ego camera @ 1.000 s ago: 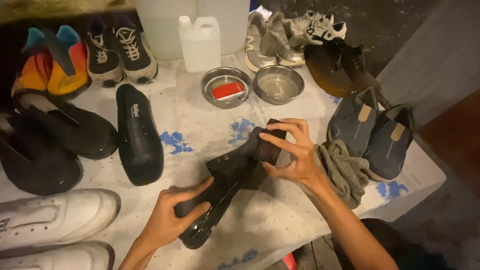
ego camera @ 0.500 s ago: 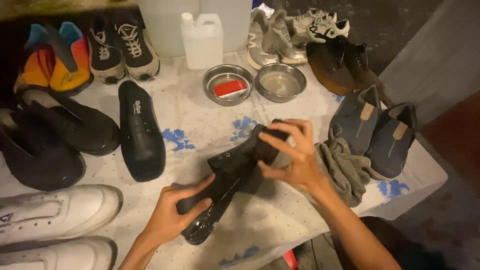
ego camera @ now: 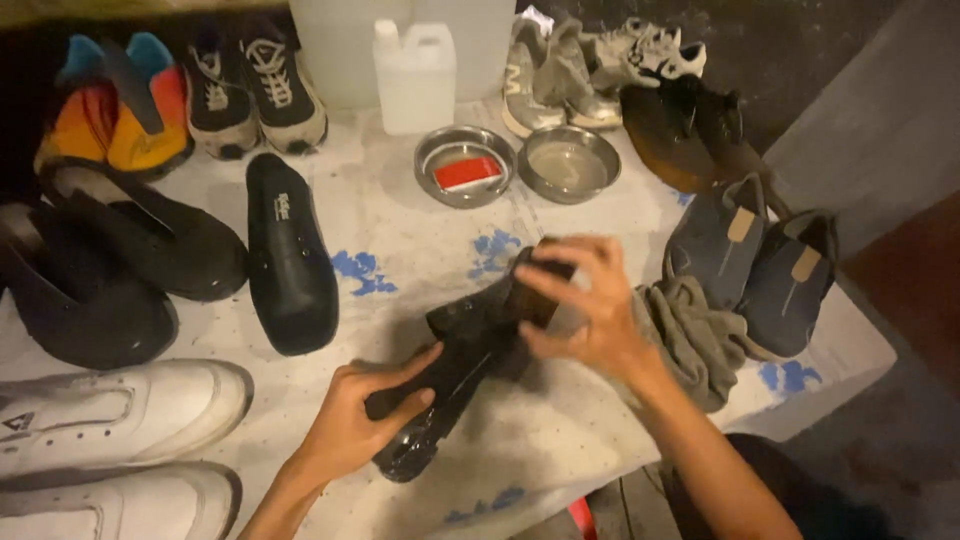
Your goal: The person cleans a black leather shoe using a small brush and a cloth. They scrub the shoe's surface with the brush, wipe it with the cloth, and then dip a red sponge into a bowl of liquid to continue cleaning the shoe.
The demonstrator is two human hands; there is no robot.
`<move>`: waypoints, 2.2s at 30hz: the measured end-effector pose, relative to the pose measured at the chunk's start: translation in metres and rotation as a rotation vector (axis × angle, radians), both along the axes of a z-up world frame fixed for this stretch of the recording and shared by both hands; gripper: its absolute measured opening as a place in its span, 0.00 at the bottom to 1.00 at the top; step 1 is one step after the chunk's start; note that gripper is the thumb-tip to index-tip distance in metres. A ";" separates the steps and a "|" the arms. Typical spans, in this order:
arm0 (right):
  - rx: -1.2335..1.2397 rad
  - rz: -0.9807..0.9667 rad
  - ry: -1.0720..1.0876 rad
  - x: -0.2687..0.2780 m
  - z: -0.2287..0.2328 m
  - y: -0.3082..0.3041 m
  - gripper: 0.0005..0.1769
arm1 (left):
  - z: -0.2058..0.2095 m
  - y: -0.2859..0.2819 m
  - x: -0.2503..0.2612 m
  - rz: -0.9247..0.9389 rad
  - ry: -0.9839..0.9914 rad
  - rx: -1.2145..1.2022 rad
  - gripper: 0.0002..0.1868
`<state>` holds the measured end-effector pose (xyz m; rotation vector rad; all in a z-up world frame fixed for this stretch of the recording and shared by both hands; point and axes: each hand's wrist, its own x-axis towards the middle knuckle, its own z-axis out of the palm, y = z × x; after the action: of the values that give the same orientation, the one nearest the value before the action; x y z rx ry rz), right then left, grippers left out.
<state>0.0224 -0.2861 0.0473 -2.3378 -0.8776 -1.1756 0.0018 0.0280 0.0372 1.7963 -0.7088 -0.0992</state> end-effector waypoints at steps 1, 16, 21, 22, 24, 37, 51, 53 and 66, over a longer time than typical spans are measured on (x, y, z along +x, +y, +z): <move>0.004 0.000 0.011 0.005 0.003 -0.006 0.33 | -0.002 0.000 0.000 0.000 0.011 0.004 0.25; 0.072 -0.113 -0.003 0.018 -0.009 -0.029 0.33 | -0.001 0.001 0.000 -0.010 -0.008 -0.029 0.24; 0.152 0.029 0.185 0.008 0.005 -0.019 0.29 | -0.005 0.003 0.000 -0.010 0.016 -0.034 0.25; 0.149 0.028 0.178 0.021 0.008 -0.026 0.29 | -0.002 0.002 0.004 -0.012 0.009 -0.038 0.25; 0.198 0.031 0.182 0.032 0.000 -0.035 0.25 | -0.002 0.004 0.002 -0.011 0.027 -0.015 0.25; 0.530 0.291 0.731 0.055 -0.008 -0.050 0.24 | -0.001 -0.001 -0.001 -0.006 0.077 -0.046 0.24; 0.533 0.235 0.766 0.067 -0.021 -0.061 0.21 | -0.002 -0.001 0.000 0.035 0.102 0.016 0.24; 0.536 0.212 0.771 0.063 -0.014 -0.057 0.22 | -0.003 -0.002 -0.001 0.034 0.102 0.005 0.24; 0.555 0.411 0.824 0.073 -0.023 -0.066 0.27 | -0.005 0.000 0.001 0.015 0.107 0.005 0.25</move>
<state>0.0959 -0.3523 0.0243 -1.7880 -0.5731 -0.1826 0.0032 0.0284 0.0323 1.7873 -0.6193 -0.1859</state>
